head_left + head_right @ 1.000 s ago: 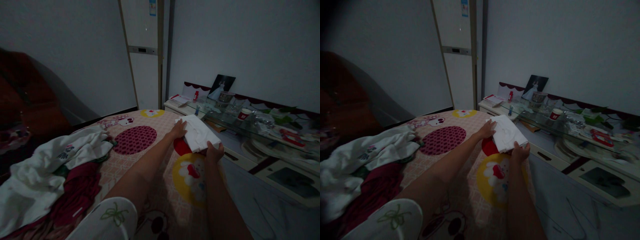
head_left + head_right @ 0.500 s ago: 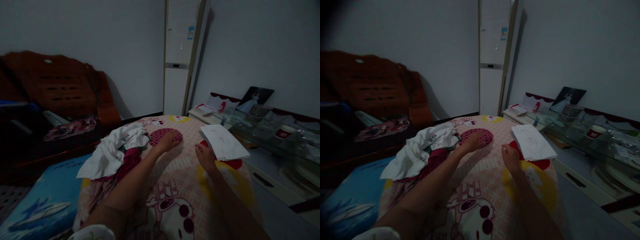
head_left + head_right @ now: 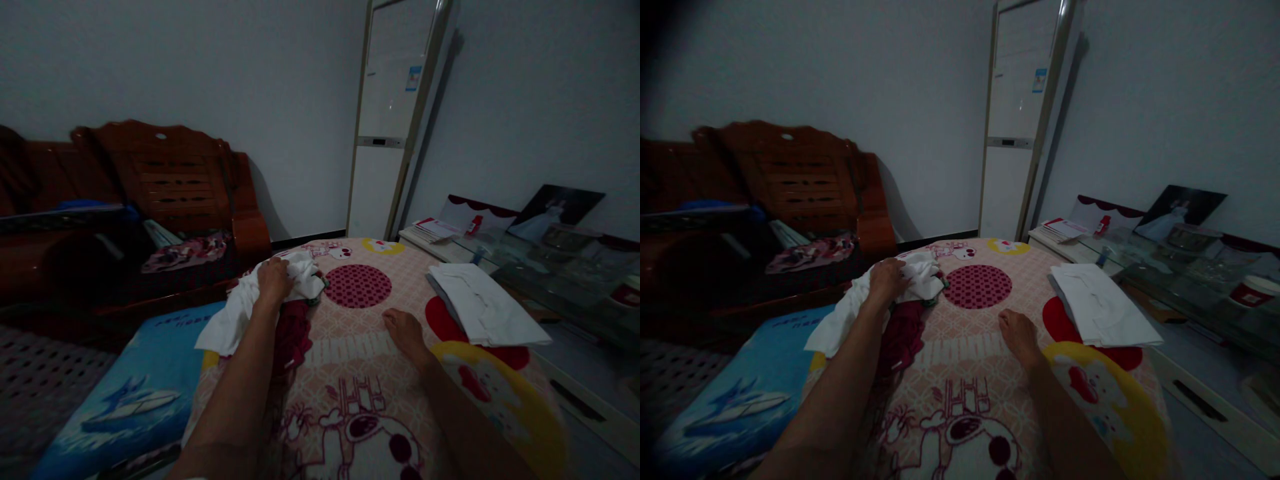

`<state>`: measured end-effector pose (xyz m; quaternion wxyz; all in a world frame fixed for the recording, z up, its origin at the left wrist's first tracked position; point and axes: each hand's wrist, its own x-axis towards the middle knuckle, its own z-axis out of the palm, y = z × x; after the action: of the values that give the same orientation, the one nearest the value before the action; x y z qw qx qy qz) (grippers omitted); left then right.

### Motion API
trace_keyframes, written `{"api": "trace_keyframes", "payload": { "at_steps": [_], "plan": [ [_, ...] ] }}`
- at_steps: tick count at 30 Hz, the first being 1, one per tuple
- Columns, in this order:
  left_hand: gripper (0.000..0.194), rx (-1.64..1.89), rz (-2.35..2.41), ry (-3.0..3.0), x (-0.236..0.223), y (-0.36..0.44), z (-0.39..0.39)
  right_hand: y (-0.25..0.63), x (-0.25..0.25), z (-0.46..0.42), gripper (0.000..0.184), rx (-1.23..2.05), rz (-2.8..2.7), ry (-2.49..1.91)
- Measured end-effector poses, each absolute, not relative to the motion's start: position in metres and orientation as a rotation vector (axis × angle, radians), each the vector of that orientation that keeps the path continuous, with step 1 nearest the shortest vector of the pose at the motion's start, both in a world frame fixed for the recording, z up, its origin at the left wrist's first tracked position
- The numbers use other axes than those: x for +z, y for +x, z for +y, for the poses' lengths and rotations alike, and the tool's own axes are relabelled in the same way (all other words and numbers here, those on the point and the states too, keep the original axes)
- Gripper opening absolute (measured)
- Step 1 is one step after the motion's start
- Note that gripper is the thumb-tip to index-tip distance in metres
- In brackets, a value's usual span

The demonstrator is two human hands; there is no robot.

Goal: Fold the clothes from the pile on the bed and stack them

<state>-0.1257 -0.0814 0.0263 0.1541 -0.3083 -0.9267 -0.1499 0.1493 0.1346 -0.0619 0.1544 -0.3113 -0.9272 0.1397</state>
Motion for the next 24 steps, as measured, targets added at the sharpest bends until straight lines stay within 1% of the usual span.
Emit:
{"api": "trace_keyframes", "payload": {
  "at_steps": [6,8,11,12,16,18,20,22,24],
  "plan": [
    [0.050,-0.466,-2.695,-0.671,0.043,-0.141,-0.107,0.155,-0.069,0.141,0.028,0.552,-2.616,-0.801],
    [0.045,-0.438,-2.809,-0.600,0.047,-0.142,-0.115,0.155,-0.070,0.142,0.028,0.576,-2.615,-0.808],
    [0.030,-0.437,-2.907,-0.551,0.051,-0.143,-0.123,0.155,-0.070,0.141,0.027,0.594,-2.609,-0.802],
    [0.028,-0.445,-2.902,-0.544,0.053,-0.143,-0.124,0.156,-0.070,0.141,0.027,0.605,-2.600,-0.796],
    [0.027,-0.514,-2.811,-0.675,0.067,-0.137,-0.112,0.157,-0.069,0.140,0.025,0.716,-2.505,-0.769],
    [0.025,-0.655,-2.733,-0.846,0.073,-0.125,-0.094,0.155,-0.066,0.135,0.026,0.877,-2.392,-0.744],
    [0.022,-0.893,-2.644,-1.013,0.071,-0.104,-0.068,0.152,-0.062,0.127,0.032,1.133,-2.251,-0.735],
    [0.019,-1.220,-2.561,-1.130,0.057,-0.075,-0.037,0.148,-0.058,0.116,0.041,1.417,-2.126,-0.674],
    [0.017,-1.515,-2.515,-1.219,0.035,-0.041,-0.007,0.144,-0.055,0.105,0.043,1.628,-2.076,-0.542]
  ]
}}
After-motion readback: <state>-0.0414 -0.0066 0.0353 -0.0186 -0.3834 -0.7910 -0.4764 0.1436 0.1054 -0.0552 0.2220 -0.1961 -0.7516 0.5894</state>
